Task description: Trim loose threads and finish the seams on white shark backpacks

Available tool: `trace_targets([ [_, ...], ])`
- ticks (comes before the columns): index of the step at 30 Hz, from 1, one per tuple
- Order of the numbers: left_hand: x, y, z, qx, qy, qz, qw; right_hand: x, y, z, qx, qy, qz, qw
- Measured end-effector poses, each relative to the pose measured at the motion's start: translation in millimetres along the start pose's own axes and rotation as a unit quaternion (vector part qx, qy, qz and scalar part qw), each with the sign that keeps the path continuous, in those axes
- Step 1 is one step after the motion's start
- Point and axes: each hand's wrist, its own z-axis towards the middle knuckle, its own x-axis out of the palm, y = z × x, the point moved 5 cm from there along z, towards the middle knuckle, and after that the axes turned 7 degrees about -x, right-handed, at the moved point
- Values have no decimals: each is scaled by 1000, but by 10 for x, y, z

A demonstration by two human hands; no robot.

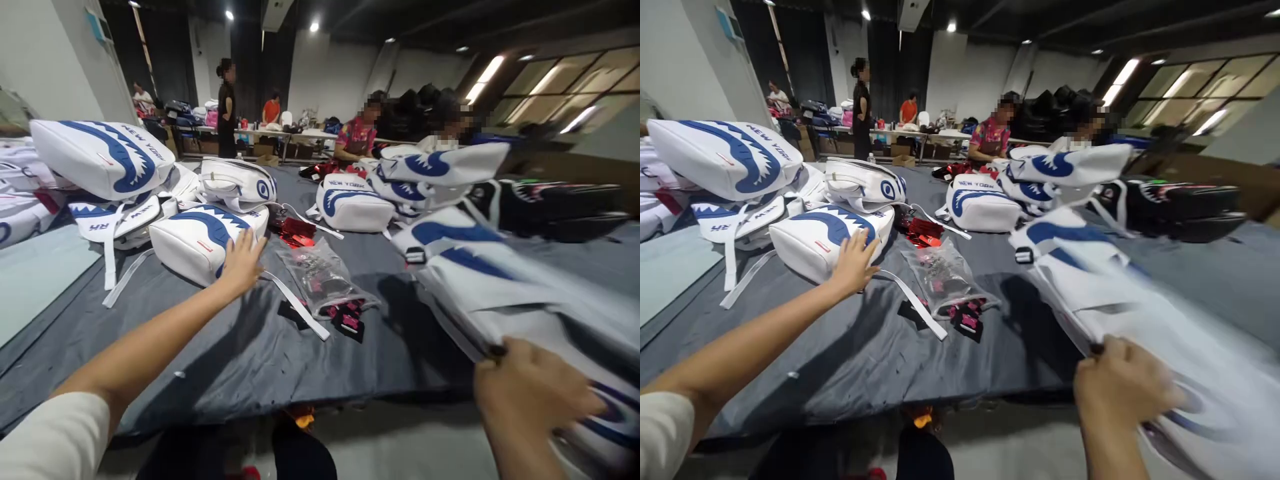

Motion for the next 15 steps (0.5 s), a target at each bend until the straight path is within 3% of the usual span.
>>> trace_targets([
  [3, 290, 690, 32, -84, 71, 139, 984, 743, 268, 202, -70, 50, -68, 994],
  [5, 373, 899, 94, -96, 108, 185, 972, 1142, 370, 318, -113, 66, -95, 987],
  [7, 442, 957, 189, -103, 117, 199, 968, 1394, 371, 465, -127, 93, -85, 984],
  [11, 564, 932, 314, -120, 108, 191, 968, 1480, 417, 631, -163, 175, -48, 970],
  [13, 552, 951, 240, -117, 109, 181, 970, 1384, 523, 529, -166, 174, -55, 969],
  [15, 460, 1021, 19, -112, 111, 172, 972, 1264, 688, 294, -183, 153, -44, 970],
])
